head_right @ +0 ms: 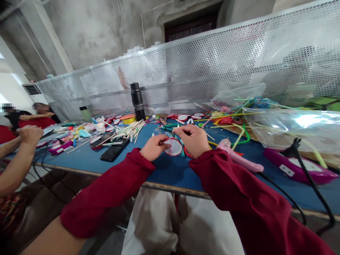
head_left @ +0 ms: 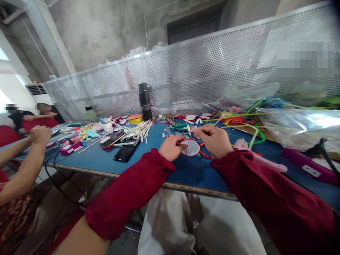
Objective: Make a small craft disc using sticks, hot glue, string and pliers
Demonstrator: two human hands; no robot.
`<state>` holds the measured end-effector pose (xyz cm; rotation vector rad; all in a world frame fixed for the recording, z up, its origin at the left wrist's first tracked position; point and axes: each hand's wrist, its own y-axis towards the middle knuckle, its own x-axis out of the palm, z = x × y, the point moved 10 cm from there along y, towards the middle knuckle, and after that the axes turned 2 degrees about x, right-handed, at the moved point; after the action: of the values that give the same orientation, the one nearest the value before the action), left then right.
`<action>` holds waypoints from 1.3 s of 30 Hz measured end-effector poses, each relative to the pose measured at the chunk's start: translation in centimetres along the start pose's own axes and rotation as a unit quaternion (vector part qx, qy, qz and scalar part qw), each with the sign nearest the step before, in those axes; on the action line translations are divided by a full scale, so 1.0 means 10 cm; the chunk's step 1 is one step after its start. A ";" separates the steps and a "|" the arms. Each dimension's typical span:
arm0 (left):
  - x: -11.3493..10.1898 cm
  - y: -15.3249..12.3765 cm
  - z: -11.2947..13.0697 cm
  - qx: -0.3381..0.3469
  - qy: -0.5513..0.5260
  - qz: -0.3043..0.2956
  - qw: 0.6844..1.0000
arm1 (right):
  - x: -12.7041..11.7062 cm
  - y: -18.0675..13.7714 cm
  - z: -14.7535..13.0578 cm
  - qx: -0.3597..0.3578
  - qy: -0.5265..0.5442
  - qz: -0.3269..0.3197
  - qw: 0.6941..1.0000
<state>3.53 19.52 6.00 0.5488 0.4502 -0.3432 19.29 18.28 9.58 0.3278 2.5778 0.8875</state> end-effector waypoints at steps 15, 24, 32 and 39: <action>0.03 0.00 -0.01 -0.011 -0.024 -0.008 1.000 | 0.01 0.00 0.06 0.035 0.006 -0.011 0.999; 0.04 0.01 -0.05 -0.023 -0.033 -0.009 0.999 | 0.01 0.00 0.06 0.041 0.015 -0.005 0.999; 0.04 0.01 -0.06 -0.042 -0.065 -0.003 0.997 | 0.01 0.00 0.07 0.043 0.015 -0.001 0.999; 0.03 0.00 -0.05 -0.040 -0.086 0.005 0.995 | 0.00 0.00 0.06 0.040 0.020 0.002 0.999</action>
<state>3.63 19.76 5.50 0.4396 0.2930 -0.3588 19.53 18.60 9.08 0.3416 2.6556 0.8001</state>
